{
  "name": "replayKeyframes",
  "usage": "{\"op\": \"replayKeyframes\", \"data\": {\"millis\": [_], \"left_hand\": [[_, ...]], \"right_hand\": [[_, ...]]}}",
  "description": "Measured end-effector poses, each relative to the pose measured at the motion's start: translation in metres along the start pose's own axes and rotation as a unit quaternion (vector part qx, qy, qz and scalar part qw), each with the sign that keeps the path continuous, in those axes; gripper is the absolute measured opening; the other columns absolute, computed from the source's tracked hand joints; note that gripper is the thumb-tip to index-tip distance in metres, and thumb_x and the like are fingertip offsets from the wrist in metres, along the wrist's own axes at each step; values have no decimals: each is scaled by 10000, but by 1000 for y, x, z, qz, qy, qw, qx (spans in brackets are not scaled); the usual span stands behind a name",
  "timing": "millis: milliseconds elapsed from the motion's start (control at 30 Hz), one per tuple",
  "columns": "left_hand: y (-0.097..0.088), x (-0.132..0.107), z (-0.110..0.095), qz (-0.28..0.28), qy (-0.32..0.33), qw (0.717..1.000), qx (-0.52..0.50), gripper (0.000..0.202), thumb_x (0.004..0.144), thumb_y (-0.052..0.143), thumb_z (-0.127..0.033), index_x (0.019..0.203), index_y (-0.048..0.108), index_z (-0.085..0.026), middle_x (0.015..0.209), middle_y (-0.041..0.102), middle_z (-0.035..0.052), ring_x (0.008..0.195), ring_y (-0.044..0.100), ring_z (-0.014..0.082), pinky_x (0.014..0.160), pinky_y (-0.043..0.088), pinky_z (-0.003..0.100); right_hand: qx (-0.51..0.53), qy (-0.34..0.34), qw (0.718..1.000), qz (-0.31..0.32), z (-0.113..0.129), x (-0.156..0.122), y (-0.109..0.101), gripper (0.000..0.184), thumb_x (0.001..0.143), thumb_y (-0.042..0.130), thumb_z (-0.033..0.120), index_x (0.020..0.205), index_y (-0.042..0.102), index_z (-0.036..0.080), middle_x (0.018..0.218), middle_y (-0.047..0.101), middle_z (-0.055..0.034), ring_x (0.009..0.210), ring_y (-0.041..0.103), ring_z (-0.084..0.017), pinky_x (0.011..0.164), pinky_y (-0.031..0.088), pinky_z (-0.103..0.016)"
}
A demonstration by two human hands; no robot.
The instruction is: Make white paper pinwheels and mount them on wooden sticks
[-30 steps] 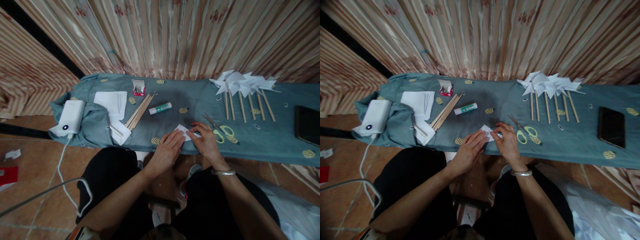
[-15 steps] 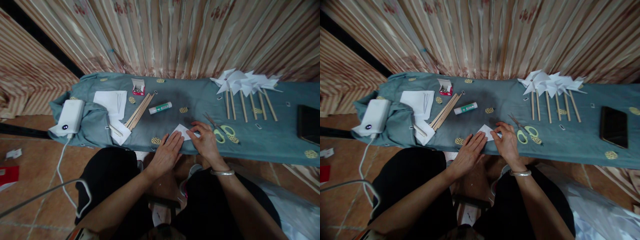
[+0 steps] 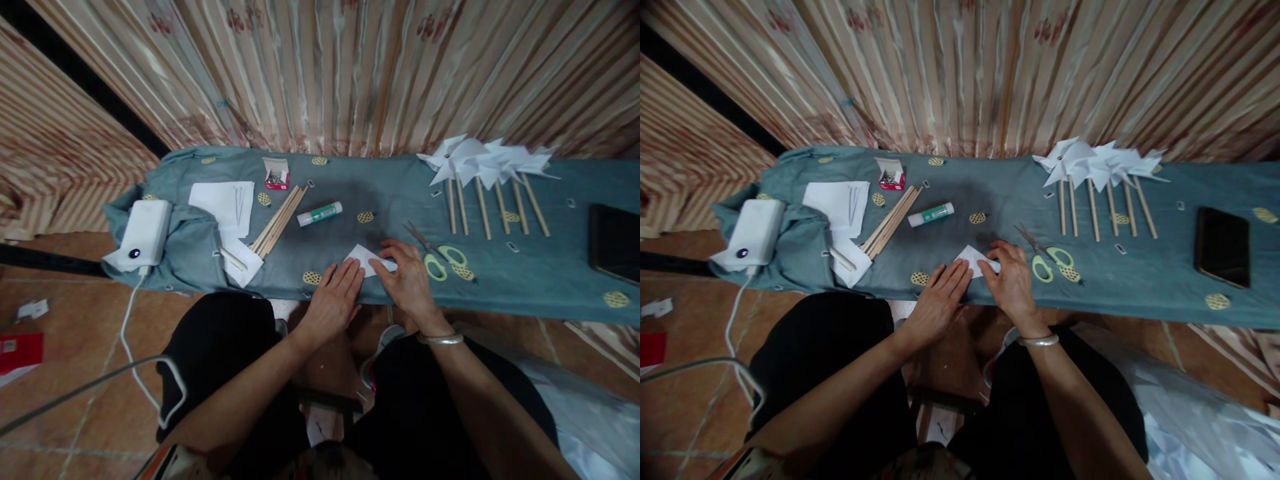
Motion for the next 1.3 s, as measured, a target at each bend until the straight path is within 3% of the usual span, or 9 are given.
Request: {"op": "replayKeyframes", "data": {"millis": [167,300,533,767,1033,1167,1300], "left_hand": [[3,0,1,18,-4,1000,7,620,947,492,-294,1487,319,-42,1581,325,204,1501,242,291,1211,225,485],[2,0,2,28,-2,1000,6,605,950,477,-281,1489,324,-55,1582,327,195,1499,253,281,1211,230,480],[-6,-22,15,29,-5,999,21,581,960,465,-272,1493,337,-80,1575,353,171,1485,293,270,1209,247,465],[-12,-48,31,17,-14,999,35,583,935,504,-232,1483,362,-93,1560,384,160,1469,329,261,1205,265,462],[-12,-53,29,13,-21,999,36,613,923,517,-232,1494,345,-89,1566,370,166,1478,310,263,1204,272,477],[-11,-54,28,13,-25,999,45,636,917,531,-240,1500,334,-83,1578,351,157,1484,294,270,1210,258,481],[-9,-53,28,16,-28,998,45,628,915,528,-236,1497,344,-87,1577,350,160,1485,293,275,1208,259,486]], "right_hand": [[-13,-15,1000,24,8,-13,0,462,903,545,531,1148,637,150,1289,621,-186,1181,551,-332,1015,447,-519],[-25,-9,999,25,3,-18,0,481,928,510,509,1211,609,134,1351,578,-206,1240,524,-339,1050,425,-528],[-37,-10,999,-5,-16,-22,-13,329,953,472,357,1183,602,162,1329,597,-198,1254,539,-327,1077,391,-547],[-28,-14,999,-19,-19,-23,-15,251,919,440,194,1091,619,158,1293,616,-193,1242,554,-305,1060,421,-521],[4,-5,1000,-26,-23,-22,-18,327,826,389,80,1017,641,162,1252,639,-181,1203,581,-301,1051,432,-536],[69,19,997,-8,-27,-19,-19,395,829,385,121,1112,655,174,1301,632,-147,1217,588,-274,1049,456,-495],[89,37,995,35,-22,-13,-12,339,884,467,312,1099,692,178,1342,613,-154,1255,567,-304,1077,425,-509]]}}
Point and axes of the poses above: each hand's wrist, its own x-axis towards the middle knuckle, its own y-axis out of the palm, z = x × y, the point moved 8 cm from there along x, towards the middle knuckle
